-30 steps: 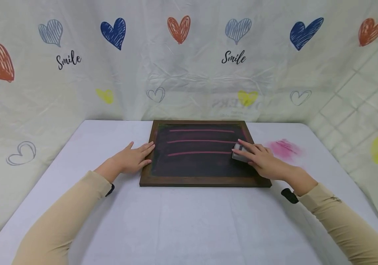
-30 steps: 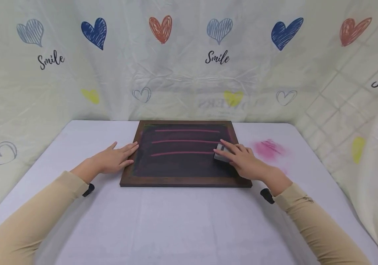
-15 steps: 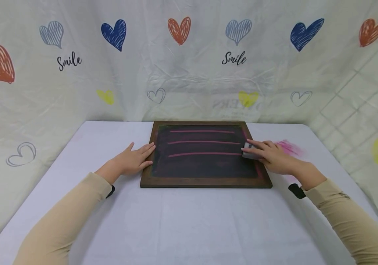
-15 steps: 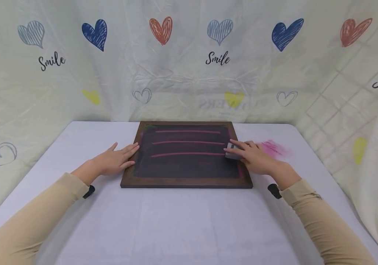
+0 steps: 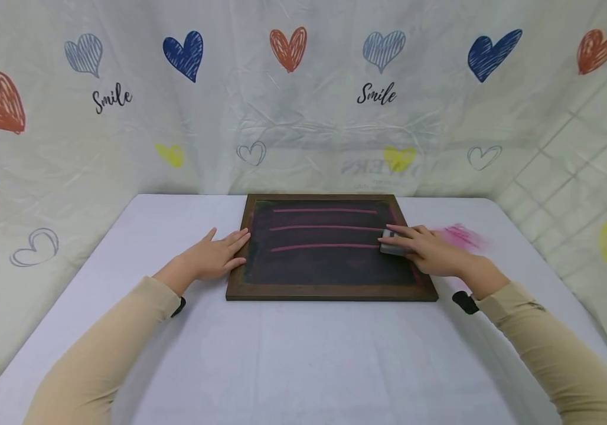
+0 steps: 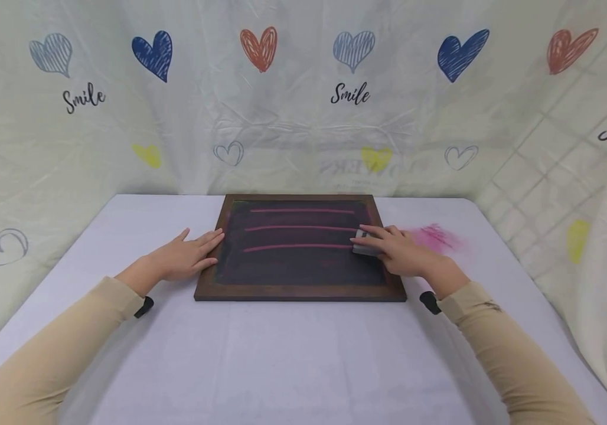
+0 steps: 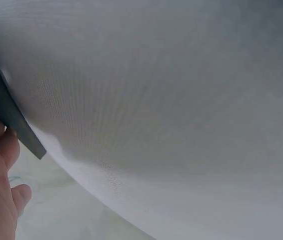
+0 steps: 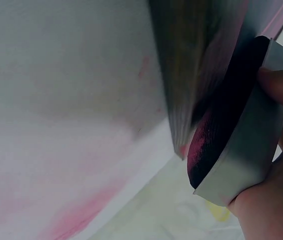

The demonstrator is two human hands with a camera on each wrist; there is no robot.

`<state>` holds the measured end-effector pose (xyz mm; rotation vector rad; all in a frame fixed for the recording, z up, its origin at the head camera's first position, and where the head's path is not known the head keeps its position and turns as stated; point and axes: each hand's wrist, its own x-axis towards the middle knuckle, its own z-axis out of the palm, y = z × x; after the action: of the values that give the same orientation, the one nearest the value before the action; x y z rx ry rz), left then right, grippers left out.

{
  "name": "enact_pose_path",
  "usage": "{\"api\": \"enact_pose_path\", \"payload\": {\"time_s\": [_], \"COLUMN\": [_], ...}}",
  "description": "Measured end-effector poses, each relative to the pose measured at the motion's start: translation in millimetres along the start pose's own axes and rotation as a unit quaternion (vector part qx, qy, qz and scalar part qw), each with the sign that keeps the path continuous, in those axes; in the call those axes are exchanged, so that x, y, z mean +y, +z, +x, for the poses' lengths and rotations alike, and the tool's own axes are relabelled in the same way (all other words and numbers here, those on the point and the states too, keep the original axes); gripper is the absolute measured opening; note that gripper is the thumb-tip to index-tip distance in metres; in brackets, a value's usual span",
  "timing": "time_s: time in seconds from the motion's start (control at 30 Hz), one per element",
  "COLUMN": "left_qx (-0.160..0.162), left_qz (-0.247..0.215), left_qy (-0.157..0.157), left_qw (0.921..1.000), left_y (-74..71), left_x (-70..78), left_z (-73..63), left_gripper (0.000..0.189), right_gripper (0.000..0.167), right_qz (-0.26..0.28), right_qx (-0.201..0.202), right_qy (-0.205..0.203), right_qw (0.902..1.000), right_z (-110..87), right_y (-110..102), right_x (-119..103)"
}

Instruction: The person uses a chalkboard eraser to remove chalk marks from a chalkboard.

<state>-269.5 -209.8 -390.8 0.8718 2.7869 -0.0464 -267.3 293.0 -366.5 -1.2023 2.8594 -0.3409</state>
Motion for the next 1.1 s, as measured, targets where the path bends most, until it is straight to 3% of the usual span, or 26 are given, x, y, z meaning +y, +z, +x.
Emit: {"api": "enact_pose_path", "payload": {"time_s": [0.33, 0.57, 1.1], "left_qx": [-0.001, -0.001, -0.001], "left_qz": [-0.001, 0.003, 0.004], "left_qy": [0.004, 0.008, 0.008], "left_qw": [1.0, 1.0, 1.0], "left_y": [3.7, 5.4, 2.3], "left_x": [-1.3, -2.7, -2.7], "left_z": [0.2, -0.2, -1.0], "left_gripper": [0.069, 0.07, 0.07], "right_gripper": [0.061, 0.065, 0.065], "right_qz": [0.044, 0.021, 0.037], "right_qx": [-0.037, -0.055, -0.098], "right_qy": [0.014, -0.001, -0.02], "right_qw": [0.9982, 0.9983, 0.9943], "right_z": [27.7, 45.0, 78.5], "right_y": [13.3, 17.7, 11.1], "right_x": [-15.9, -31.3, -61.4]}}
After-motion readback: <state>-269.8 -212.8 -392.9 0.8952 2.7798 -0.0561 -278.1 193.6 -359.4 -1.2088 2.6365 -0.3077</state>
